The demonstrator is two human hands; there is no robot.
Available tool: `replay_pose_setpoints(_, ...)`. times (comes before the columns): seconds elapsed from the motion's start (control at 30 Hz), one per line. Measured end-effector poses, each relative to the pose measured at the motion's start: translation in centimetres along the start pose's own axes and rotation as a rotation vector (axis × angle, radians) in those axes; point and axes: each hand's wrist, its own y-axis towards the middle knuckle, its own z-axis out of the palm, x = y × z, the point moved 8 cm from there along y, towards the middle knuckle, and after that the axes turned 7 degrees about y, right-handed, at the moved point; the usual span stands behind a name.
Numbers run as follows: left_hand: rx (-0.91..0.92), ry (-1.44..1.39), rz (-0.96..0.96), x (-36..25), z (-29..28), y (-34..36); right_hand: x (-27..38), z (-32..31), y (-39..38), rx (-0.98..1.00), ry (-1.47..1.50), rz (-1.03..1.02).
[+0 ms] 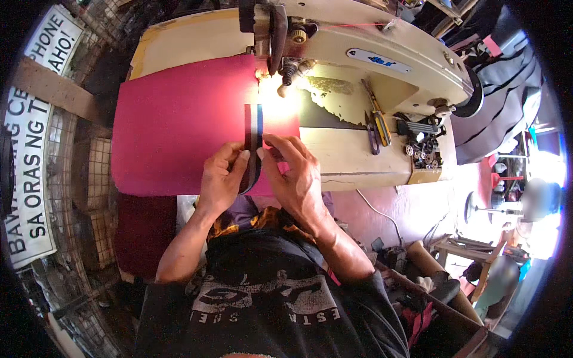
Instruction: The recorder is sewing a handle onto a pink fabric bag using an industrial sewing machine.
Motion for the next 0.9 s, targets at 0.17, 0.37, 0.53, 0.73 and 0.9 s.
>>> replay_pose_setpoints(0.17,0.029,0.371,0.267,-2.7,2.0,-0.1,-0.4,-0.6,0.8,-0.077,-0.060,-0.014)
replay_pose_setpoints(0.37,0.094,0.669,0.455,-4.5,4.2,0.1,-3.0,-1.9,3.1,-0.036,-0.077,0.110)
replay_pose_setpoints(0.53,0.002,0.421,0.282,-3.3,0.3,4.9,-8.0,-0.4,4.5,0.107,0.623,0.456)
replay_pose_setpoints(0.73,0.284,0.191,0.195,-1.4,1.9,11.8,-8.7,-0.1,6.4,0.171,0.475,0.390)
replay_pose_setpoints(0.9,0.363,0.243,0.262,-1.2,2.8,13.2,-7.0,-2.4,9.9,0.220,-0.239,0.064)
